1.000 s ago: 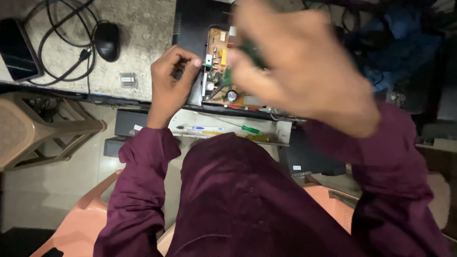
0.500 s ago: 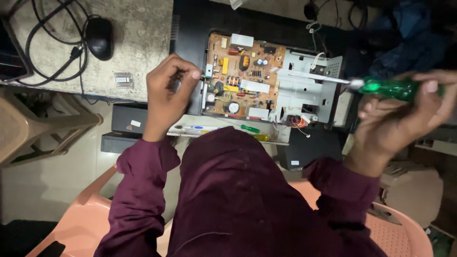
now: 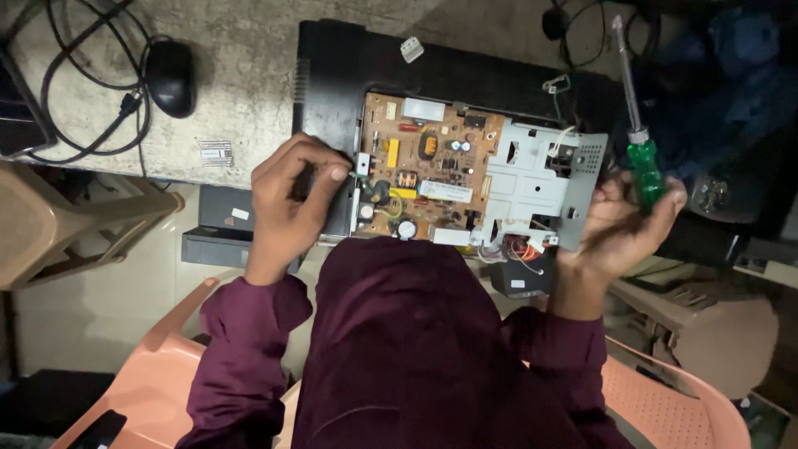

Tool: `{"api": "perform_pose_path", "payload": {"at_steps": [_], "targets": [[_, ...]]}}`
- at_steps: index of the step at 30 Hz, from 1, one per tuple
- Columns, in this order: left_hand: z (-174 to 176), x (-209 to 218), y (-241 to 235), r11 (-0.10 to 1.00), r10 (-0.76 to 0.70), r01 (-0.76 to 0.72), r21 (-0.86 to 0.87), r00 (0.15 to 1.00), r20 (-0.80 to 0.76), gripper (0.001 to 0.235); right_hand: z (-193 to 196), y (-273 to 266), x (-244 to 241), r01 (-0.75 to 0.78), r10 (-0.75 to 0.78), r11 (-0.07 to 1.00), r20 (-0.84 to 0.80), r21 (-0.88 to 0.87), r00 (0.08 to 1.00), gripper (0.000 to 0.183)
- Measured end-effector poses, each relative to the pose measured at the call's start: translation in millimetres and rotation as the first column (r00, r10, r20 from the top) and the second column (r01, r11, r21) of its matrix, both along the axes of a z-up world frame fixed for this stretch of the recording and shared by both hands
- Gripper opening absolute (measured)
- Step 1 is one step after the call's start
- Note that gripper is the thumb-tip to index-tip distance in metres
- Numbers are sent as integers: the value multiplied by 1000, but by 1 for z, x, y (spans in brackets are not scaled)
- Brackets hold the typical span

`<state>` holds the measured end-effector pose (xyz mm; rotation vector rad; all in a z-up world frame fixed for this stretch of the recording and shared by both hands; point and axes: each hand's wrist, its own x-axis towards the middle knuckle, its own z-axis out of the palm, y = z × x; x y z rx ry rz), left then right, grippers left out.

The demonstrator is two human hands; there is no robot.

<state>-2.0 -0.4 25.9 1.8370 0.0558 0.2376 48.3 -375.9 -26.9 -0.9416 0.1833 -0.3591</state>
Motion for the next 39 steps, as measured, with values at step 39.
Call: {"api": "perform_pose_path", "payload": {"at_steps": [39], "targets": [[-3,0,0,999,-18,17,-28,999,-35,7,2,0,-5,-23,25,997,23,-73,999,11]]}}
